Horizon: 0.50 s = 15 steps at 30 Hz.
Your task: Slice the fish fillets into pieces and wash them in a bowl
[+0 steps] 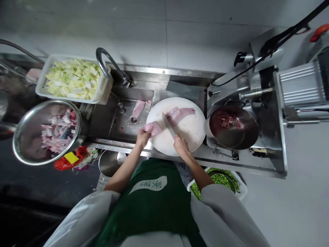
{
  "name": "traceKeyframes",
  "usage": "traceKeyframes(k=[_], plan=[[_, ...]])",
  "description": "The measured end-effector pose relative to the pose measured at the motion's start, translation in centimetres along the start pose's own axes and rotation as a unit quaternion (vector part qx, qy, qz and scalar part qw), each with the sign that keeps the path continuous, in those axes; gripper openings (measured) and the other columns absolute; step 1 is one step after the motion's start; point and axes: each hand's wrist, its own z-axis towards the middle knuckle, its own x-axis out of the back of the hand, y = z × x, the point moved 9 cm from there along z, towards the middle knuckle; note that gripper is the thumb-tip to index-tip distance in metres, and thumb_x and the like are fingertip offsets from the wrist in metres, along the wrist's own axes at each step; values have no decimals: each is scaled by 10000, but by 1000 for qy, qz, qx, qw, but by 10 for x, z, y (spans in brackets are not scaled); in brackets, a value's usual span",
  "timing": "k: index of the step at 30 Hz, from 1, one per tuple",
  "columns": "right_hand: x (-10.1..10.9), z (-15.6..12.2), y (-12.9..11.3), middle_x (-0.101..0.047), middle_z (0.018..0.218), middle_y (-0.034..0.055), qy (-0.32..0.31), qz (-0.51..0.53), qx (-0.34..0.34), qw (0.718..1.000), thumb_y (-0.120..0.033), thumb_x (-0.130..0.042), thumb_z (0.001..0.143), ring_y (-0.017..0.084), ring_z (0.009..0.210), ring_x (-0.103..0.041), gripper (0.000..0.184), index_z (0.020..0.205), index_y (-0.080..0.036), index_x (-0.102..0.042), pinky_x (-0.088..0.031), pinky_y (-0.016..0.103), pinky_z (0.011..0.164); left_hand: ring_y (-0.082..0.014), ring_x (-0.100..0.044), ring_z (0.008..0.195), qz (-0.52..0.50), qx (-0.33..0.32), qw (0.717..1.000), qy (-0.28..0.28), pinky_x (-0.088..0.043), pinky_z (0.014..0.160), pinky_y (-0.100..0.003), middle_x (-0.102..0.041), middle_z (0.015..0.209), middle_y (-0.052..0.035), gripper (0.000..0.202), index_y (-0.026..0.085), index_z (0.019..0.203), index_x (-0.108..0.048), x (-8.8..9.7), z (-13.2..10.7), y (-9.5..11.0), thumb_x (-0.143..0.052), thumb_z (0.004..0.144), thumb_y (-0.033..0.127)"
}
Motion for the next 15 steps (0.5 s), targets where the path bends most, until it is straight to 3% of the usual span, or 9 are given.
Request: traceKeyframes(k=[3,6,8,12,15], plan=[[8,-3,10,-749,1236,226,19,-6,-34,999,-228,-380,1122,319,1181,-734,337,1347,-111,-602,-516,351,922,-143,-590,519,137,0,991,-14,-430,539,-249,-640,605,20,404,195,841,-627,-18,-11,-27,-906,693,447],[4,-10,-6,-751,1211,238,23,-15,-28,999,-224,-371,1124,329,1174,-735,343,1358,-99,-588,-513,362,932,-155,-558,451,235,-45,970,-48,-390,524,-243,-589,522,72,309,232,976,-604,-5,-19,-31,-816,788,354],[-2,-17,-23,-761,1186,225,26,-14,-22,999,-234,-352,1135,315,1156,-744,343,1353,-102,-583,-510,347,922,-158,-547,450,267,-62,960,-62,-389,539,-248,-568,508,79,263,242,959,-599,11,-21,-31,-788,805,338],[-7,-29,-50,-772,1145,207,42,-10,-22,999,-257,-335,1153,294,1104,-757,334,1319,-110,-585,-499,318,889,-172,-602,604,265,-169,949,0,-466,648,-280,-630,643,13,182,232,855,-641,47,-24,-7,-699,889,401],[3,-31,-61,-768,1119,225,99,-8,-41,994,-304,-289,1169,302,1068,-757,394,1343,-86,-567,-494,320,879,-201,-646,764,279,-280,917,51,-527,778,-324,-691,817,-53,239,229,886,-678,62,-29,14,-563,993,408]])
